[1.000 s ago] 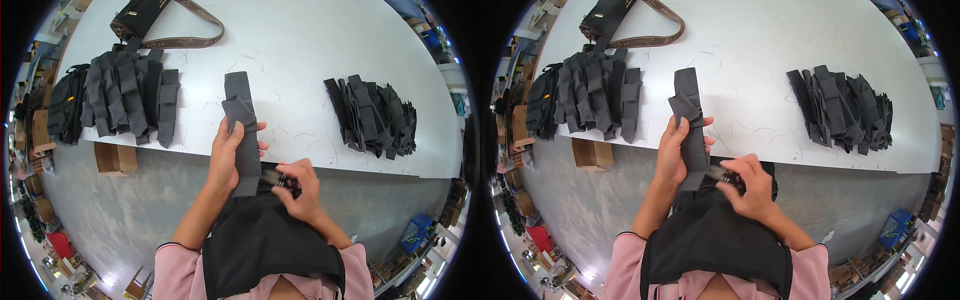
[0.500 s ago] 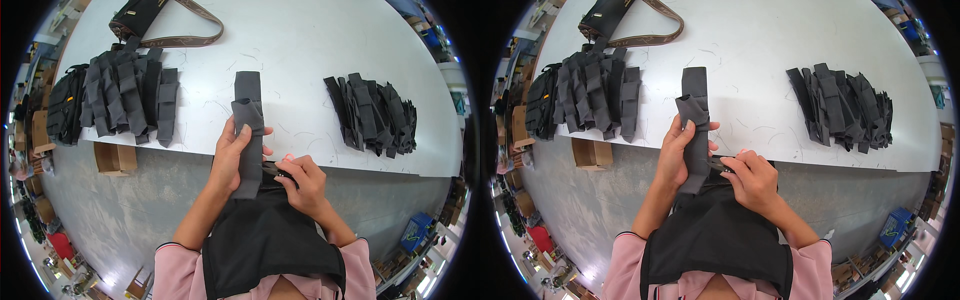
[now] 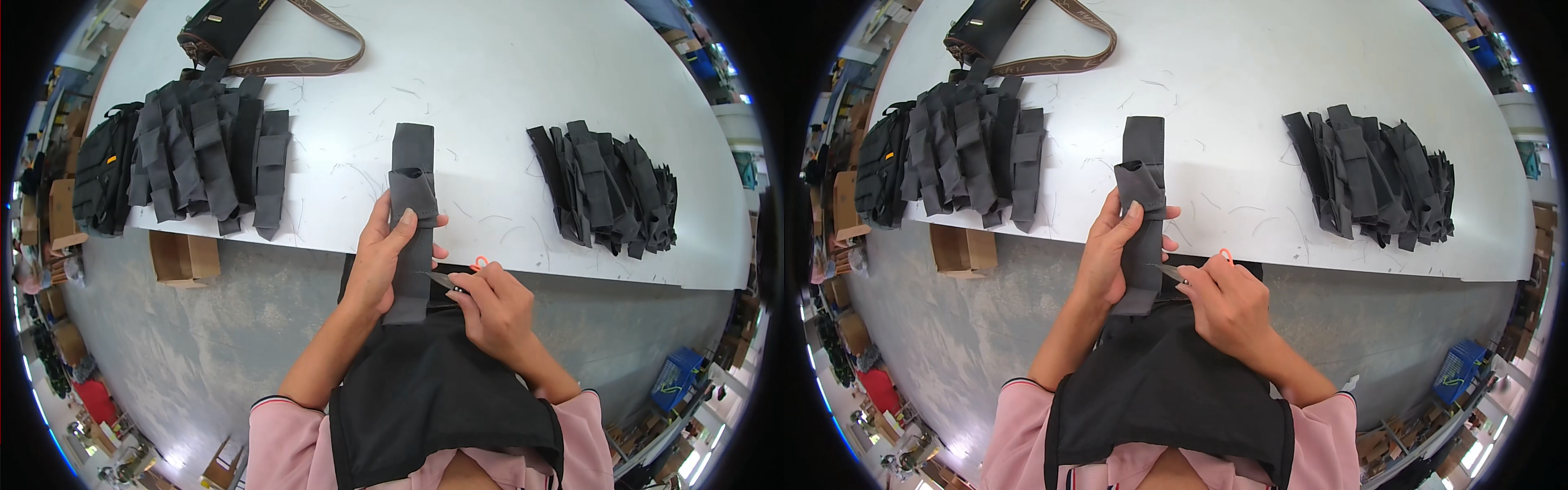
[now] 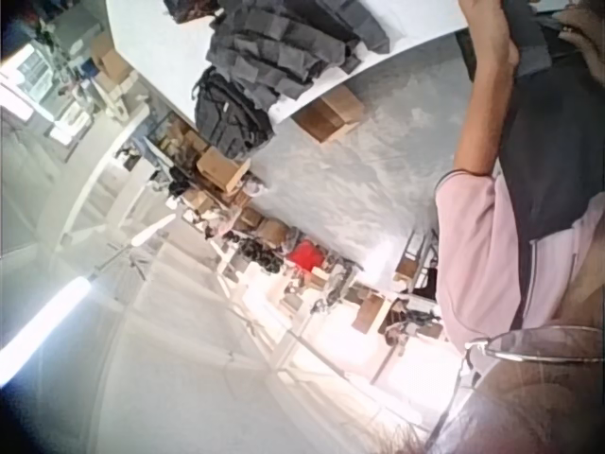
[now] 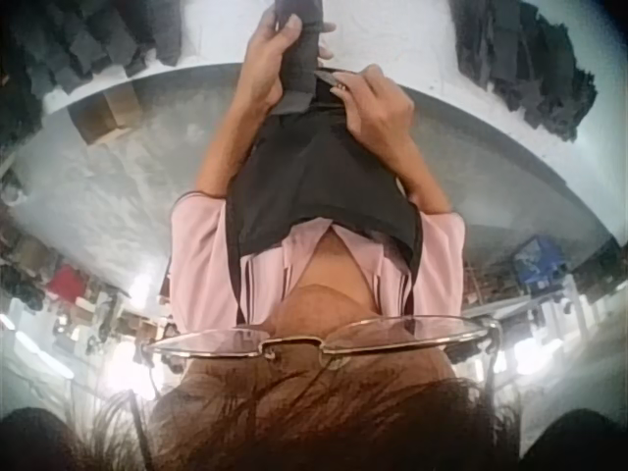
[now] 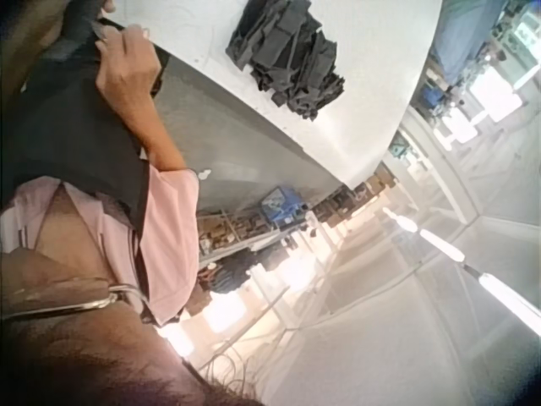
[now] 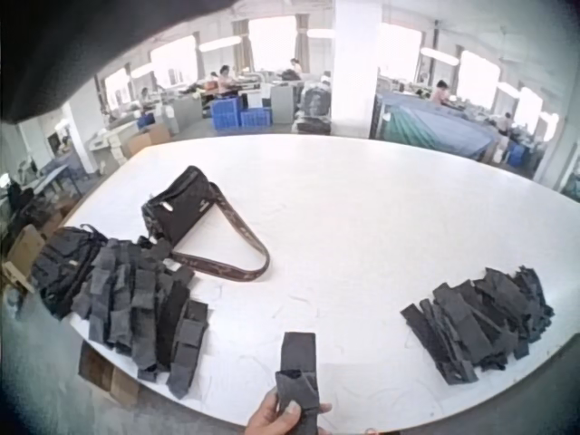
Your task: Trimming loose threads from black fabric strips using small hand snips.
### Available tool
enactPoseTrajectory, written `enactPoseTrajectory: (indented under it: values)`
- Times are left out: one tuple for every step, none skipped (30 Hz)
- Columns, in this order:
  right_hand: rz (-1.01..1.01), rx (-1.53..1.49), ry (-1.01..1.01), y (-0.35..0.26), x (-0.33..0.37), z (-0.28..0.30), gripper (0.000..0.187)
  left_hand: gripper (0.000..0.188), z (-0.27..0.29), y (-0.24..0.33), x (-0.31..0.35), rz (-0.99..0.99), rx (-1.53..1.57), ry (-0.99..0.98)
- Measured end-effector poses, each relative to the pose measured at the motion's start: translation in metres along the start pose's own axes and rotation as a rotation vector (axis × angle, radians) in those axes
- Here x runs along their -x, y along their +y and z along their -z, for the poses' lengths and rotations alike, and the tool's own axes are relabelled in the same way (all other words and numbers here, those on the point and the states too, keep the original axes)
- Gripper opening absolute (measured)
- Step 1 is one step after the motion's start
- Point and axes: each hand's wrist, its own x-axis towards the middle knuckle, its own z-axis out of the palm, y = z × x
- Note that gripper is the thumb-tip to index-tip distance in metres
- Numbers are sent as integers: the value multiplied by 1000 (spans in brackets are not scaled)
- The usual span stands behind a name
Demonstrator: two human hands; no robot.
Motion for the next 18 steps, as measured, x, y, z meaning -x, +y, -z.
enactPoseTrajectory:
  values:
    - [-16,-9,-14,-2,0,2,29,36,1,0,0,-3,8,2]
    - [-31,-19,-29,-3,0,3,29,36,2,0,0,-5,9,5]
    - [-27,-21,-30,-4,-3,3,29,42,2,0,0,2,27,-8]
    - [-50,-19,-65,-6,-5,4,29,48,2,0,0,11,45,-23]
    - [-72,-18,-100,-8,-8,3,29,48,2,0,0,9,45,-20]
    - [-71,-19,-101,-10,-12,2,29,48,2,-1,0,12,62,-21]
    - [-73,-30,-115,-12,-15,-1,29,48,2,-2,1,15,80,-23]
    - [-75,-40,-130,-14,-18,-3,30,48,1,-2,1,14,81,-21]
    - [-74,-41,-131,-14,-20,-6,30,48,1,-2,2,21,96,-29]
    - [-43,-65,-105,-14,-21,-10,29,48,1,-2,2,28,110,-38]
    - [-13,-90,-80,-13,-21,-13,29,48,2,-3,2,28,111,-37]
    - [-13,-90,-81,-13,-20,-13,29,47,5,-3,2,26,113,-49]
    - [13,-51,-93,-13,-19,-14,28,47,6,-4,1,23,115,-61]
    - [38,-13,-104,-13,-17,-14,27,47,7,-4,1,24,117,-61]
    - [38,-11,-106,-14,-15,-14,27,46,8,-5,1,31,101,-53]
    - [18,-13,-100,-13,-12,-14,26,45,8,-5,-1,39,86,-46]
    - [-3,-15,-94,-11,-11,-14,25,45,8,-5,-1,39,88,-48]
    - [-3,-13,-95,-8,-10,-13,25,44,8,-5,0,70,114,-59]
